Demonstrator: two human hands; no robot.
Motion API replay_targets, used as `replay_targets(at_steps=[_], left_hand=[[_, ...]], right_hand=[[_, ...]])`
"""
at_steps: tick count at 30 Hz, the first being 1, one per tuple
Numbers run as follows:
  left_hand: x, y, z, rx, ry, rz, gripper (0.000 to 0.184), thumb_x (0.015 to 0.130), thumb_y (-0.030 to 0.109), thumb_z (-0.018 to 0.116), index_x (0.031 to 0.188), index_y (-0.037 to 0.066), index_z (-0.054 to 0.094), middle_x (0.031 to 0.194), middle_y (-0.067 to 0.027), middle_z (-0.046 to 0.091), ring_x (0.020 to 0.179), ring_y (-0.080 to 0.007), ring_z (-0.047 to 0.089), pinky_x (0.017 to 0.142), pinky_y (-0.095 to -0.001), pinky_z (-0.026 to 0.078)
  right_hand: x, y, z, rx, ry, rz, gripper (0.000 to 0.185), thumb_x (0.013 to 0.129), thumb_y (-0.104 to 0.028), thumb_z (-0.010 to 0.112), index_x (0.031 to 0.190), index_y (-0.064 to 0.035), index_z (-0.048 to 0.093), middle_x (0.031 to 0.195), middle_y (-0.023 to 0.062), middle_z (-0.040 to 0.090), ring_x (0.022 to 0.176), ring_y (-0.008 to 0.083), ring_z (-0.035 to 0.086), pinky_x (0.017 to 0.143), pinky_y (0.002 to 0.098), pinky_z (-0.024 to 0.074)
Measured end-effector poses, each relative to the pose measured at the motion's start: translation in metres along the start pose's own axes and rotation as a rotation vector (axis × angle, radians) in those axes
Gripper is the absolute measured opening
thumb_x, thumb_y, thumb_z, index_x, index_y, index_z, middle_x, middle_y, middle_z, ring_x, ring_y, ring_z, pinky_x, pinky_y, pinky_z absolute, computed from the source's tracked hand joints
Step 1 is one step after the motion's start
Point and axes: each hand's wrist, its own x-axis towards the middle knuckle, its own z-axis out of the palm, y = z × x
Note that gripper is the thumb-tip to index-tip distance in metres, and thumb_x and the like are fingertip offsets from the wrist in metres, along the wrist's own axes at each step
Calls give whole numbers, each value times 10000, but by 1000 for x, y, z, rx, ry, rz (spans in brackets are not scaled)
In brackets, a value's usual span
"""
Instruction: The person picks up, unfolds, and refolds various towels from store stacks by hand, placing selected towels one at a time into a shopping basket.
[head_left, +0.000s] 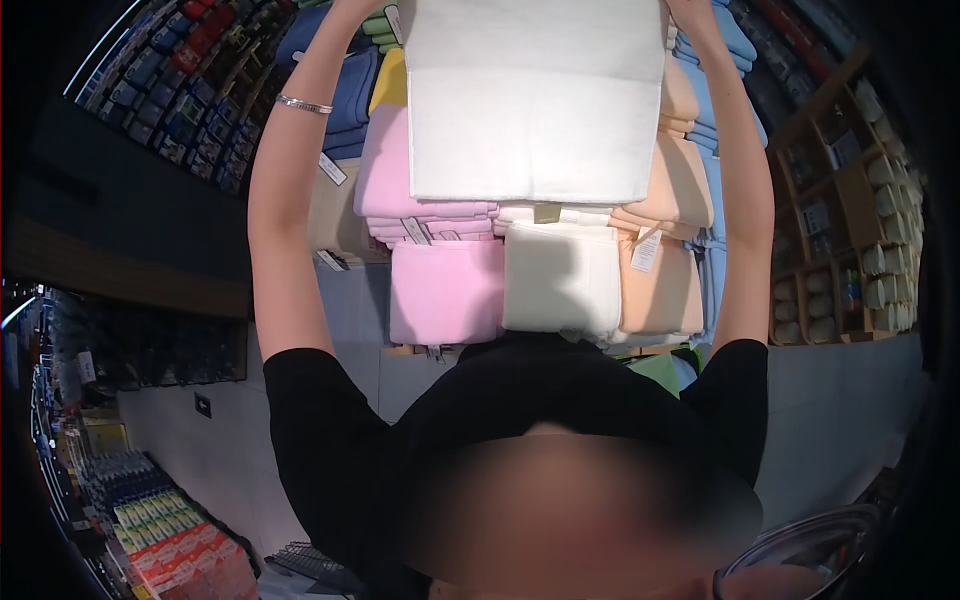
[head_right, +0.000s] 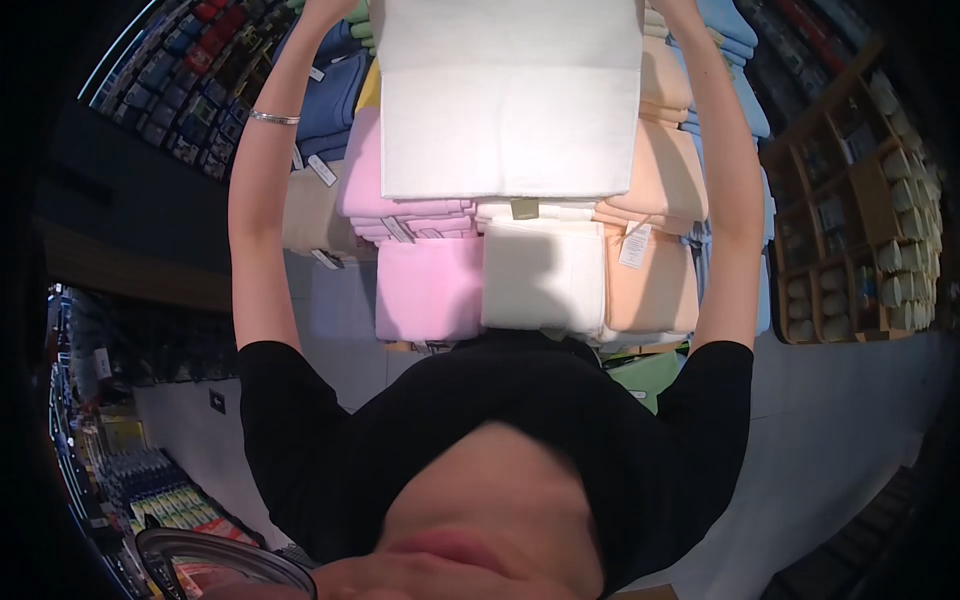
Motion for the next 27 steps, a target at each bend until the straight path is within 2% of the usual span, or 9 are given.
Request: replay_targets(at_steps=[2,4,6,7,11,14,17,23,27], left_hand=[[2,-20,27,37,125,64,149,799,174,563,781,44,633,697,-87,662,568,-278,587,531,-348,448],[-42,49,-7,-298,-170,-274,168,881,52,494,977,-54,582,864,-77,625,772,-131,647,679,-215,503],[-83,34,-4,-644,-186,-302,195,906,66,458,1006,-71,553,854,-103,634,768,-187,674,663,-251,537],[-109,32,-10,-767,-215,-272,187,866,9,450,994,-95,540,884,-159,637,763,-194,679,682,-259,546],[-218,37,-23,-585,-337,-81,133,811,-20,512,929,-36,570,1005,-123,635,880,-177,635,738,-248,511],[-247,41,-11,-441,-333,-65,163,767,-5,570,929,-15,558,1064,-134,614,866,-175,621,677,-243,503],[-258,48,-7,-457,-312,-104,196,744,0,603,933,-8,550,1105,-137,599,837,-171,615,629,-246,495],[-255,57,-11,-340,-291,-35,272,768,5,599,1038,-4,566,1184,-167,565,989,-290,599,744,-301,507],[-255,54,-15,-296,-323,-41,367,783,-30,560,1147,15,572,1234,-165,539,1069,-321,569,822,-322,498]], right_hand=[[-5,25,13,82,-82,34,236,892,-277,608,870,-45,567,635,-14,551,544,59,526,516,158,368],[-55,-8,19,201,-131,98,235,902,-274,587,904,-43,540,690,37,567,571,112,595,530,185,434],[-101,-11,15,416,-178,131,236,917,-249,558,957,-19,522,791,76,599,692,146,648,620,209,492],[-123,-7,8,436,-283,136,224,918,-211,554,994,-3,521,896,94,614,842,163,651,761,249,492],[-217,17,-3,400,-646,254,80,846,-17,545,925,-10,545,1029,54,598,924,116,576,821,259,467],[-254,36,15,427,-470,185,157,827,4,526,983,-9,546,1099,67,575,935,103,542,799,245,466],[-252,-8,11,66,-448,26,381,728,37,523,1098,-50,540,1242,95,500,1027,152,526,829,261,456],[-257,-21,28,-441,-520,-240,643,694,-26,432,1326,-147,444,1464,83,293,1272,449,291,1081,500,197],[-250,-24,26,-414,-457,-205,593,712,3,428,1289,-119,486,1425,91,367,1287,389,318,1079,466,224]])
